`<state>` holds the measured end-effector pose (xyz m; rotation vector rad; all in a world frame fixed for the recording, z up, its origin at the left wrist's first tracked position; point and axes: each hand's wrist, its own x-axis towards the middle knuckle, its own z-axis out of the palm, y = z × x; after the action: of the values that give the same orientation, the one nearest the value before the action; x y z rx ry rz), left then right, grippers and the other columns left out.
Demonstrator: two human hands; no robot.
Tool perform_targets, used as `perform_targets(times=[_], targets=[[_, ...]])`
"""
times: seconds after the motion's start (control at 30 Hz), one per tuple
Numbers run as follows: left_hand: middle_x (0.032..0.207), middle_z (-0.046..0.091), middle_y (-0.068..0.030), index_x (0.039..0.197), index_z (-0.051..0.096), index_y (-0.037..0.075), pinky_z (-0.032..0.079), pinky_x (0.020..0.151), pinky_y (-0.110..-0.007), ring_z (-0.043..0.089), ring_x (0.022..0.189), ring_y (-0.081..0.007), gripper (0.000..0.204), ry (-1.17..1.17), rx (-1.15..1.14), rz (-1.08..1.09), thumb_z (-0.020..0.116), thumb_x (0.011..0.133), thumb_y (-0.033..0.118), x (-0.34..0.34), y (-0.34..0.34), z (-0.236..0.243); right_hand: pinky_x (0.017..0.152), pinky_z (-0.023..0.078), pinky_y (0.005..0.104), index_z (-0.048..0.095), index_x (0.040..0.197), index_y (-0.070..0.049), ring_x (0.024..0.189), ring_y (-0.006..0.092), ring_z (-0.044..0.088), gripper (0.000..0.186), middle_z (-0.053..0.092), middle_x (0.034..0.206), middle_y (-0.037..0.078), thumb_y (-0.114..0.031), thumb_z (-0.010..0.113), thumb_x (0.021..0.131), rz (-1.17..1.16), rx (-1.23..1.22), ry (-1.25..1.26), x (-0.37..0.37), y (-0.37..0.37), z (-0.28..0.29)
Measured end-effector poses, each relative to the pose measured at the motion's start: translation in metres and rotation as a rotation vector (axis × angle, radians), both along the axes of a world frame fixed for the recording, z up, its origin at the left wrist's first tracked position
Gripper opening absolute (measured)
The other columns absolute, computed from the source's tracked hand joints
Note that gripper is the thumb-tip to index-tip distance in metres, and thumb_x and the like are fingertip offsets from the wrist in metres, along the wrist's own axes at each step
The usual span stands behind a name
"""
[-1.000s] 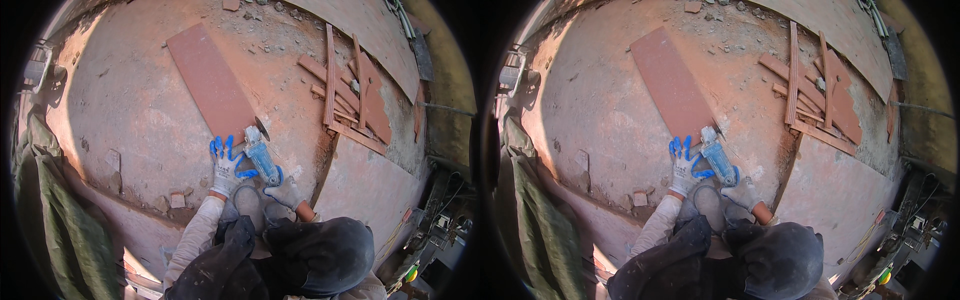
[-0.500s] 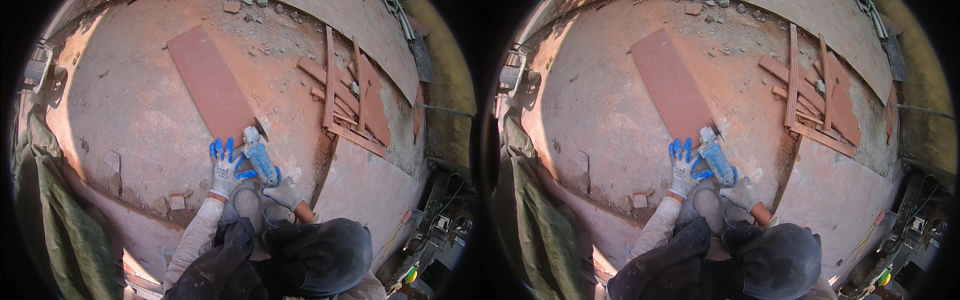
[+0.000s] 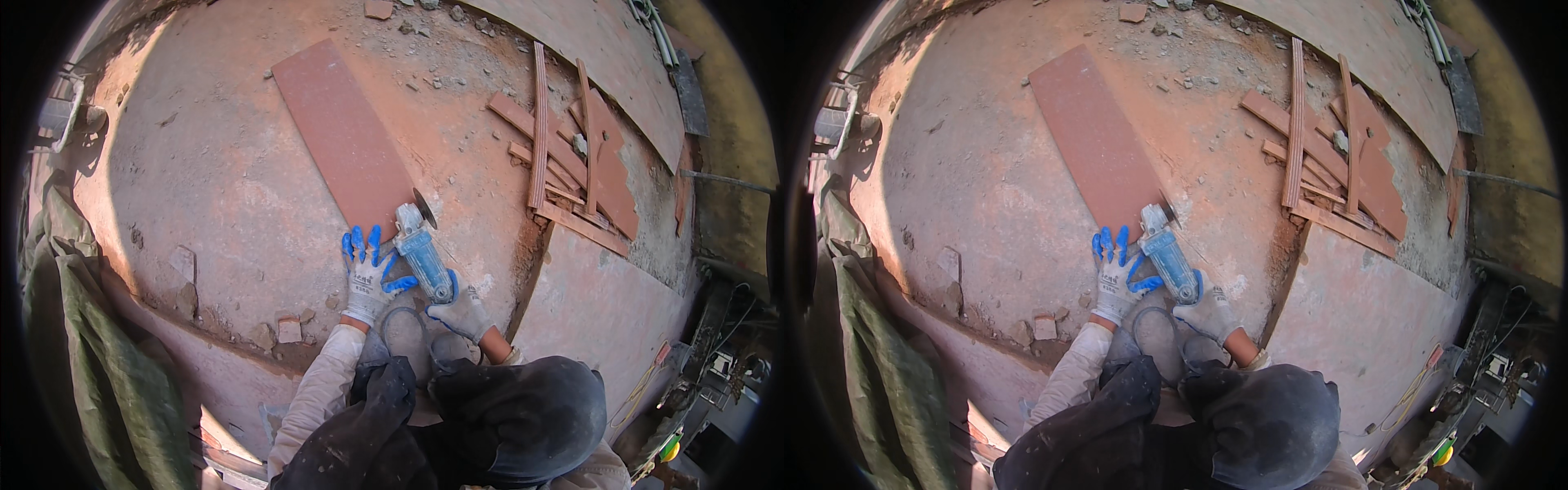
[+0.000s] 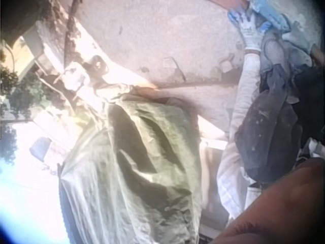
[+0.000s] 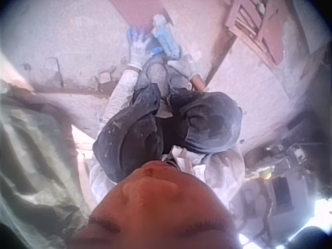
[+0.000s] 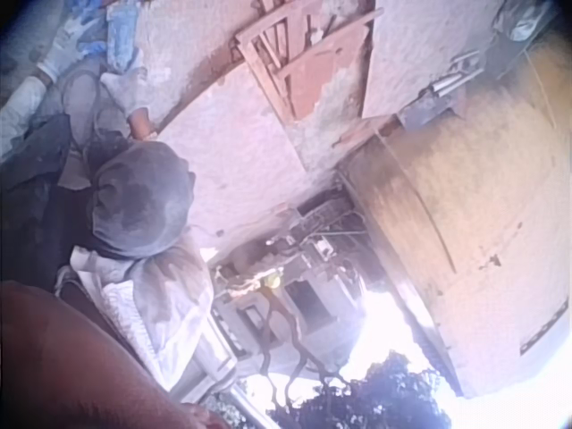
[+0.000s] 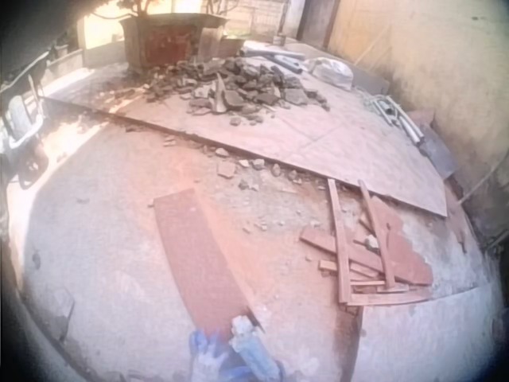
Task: The person uses an angle grinder to cut a red rectangular tile on the ground. They reposition the tile and continue cutting along its edges, then lift and inspect the cut piece before placing it on a nearby tiled surface.
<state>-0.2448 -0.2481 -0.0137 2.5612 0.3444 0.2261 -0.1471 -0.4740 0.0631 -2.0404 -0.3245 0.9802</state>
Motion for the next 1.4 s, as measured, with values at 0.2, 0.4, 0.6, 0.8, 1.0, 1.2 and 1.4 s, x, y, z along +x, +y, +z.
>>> perform_targets(times=[0.2,0.4,0.6,0.8,1.0,1.2,1.4], targets=[[0.179,0.033,-0.0191,0.139,0.077,0.015,0.007,0.134,-0.072,0.015,0.168,-0.0511,0.078,0.017,0.010,-0.002,0.072,0.090,0.076,0.000,0.000,-0.001,0.099,0.059,0.0489,0.054,0.148,0.001,0.115,0.0443,0.074,0.084,0.074,0.124,0.029,-0.026,0.088,0.076,0.006,0.000,0.007,0.001,0.000,-0.005],[0.179,0.033,-0.0182,0.140,0.077,0.016,0.007,0.134,-0.072,0.015,0.168,-0.0508,0.077,0.018,0.011,-0.001,0.069,0.091,0.076,0.000,0.001,-0.002,0.100,0.058,0.0488,0.053,0.149,0.003,0.117,0.0427,0.074,0.086,0.074,0.125,0.029,-0.025,0.088,0.076,0.038,-0.050,0.040,0.004,0.003,-0.002],[0.178,0.035,-0.0181,0.141,0.075,0.017,0.009,0.134,-0.072,0.018,0.167,-0.0507,0.075,0.025,0.024,0.005,0.069,0.093,0.074,0.000,0.000,-0.001,0.099,0.059,0.0471,0.054,0.147,0.004,0.116,0.0414,0.074,0.085,0.074,0.124,0.028,-0.024,0.088,0.075,0.026,-0.056,0.066,0.008,0.009,0.003],[0.177,0.037,-0.0178,0.143,0.074,0.018,0.010,0.134,-0.072,0.019,0.167,-0.0507,0.072,0.025,-0.010,0.009,0.069,0.095,0.071,-0.001,0.001,0.001,0.095,0.059,0.0470,0.056,0.142,0.003,0.110,0.0396,0.075,0.080,0.075,0.120,0.026,-0.022,0.089,0.074,0.027,-0.016,0.014,0.007,0.011,-0.005],[0.177,0.036,-0.0176,0.143,0.074,0.018,0.010,0.134,-0.072,0.019,0.166,-0.0510,0.071,0.034,0.007,0.005,0.070,0.095,0.070,0.000,0.001,0.002,0.094,0.060,0.0474,0.058,0.139,0.003,0.108,0.0408,0.075,0.075,0.075,0.116,0.026,-0.022,0.088,0.075,-0.005,0.021,0.044,0.007,0.010,-0.011],[0.177,0.037,-0.0174,0.143,0.074,0.019,0.010,0.134,-0.072,0.020,0.166,-0.0513,0.071,0.020,0.005,0.006,0.070,0.094,0.070,0.000,0.001,0.002,0.094,0.060,0.0471,0.056,0.143,0.005,0.108,0.0411,0.076,0.080,0.076,0.117,0.028,-0.023,0.088,0.075,0.017,0.020,0.004,0.008,0.010,-0.012],[0.177,0.036,-0.0176,0.142,0.075,0.018,0.010,0.134,-0.072,0.020,0.166,-0.0517,0.070,0.023,0.003,0.008,0.071,0.094,0.070,0.000,0.001,0.001,0.094,0.061,0.0466,0.057,0.143,0.006,0.109,0.0400,0.076,0.080,0.077,0.119,0.027,-0.023,0.088,0.075,0.017,0.007,0.052,0.012,0.015,-0.005]])
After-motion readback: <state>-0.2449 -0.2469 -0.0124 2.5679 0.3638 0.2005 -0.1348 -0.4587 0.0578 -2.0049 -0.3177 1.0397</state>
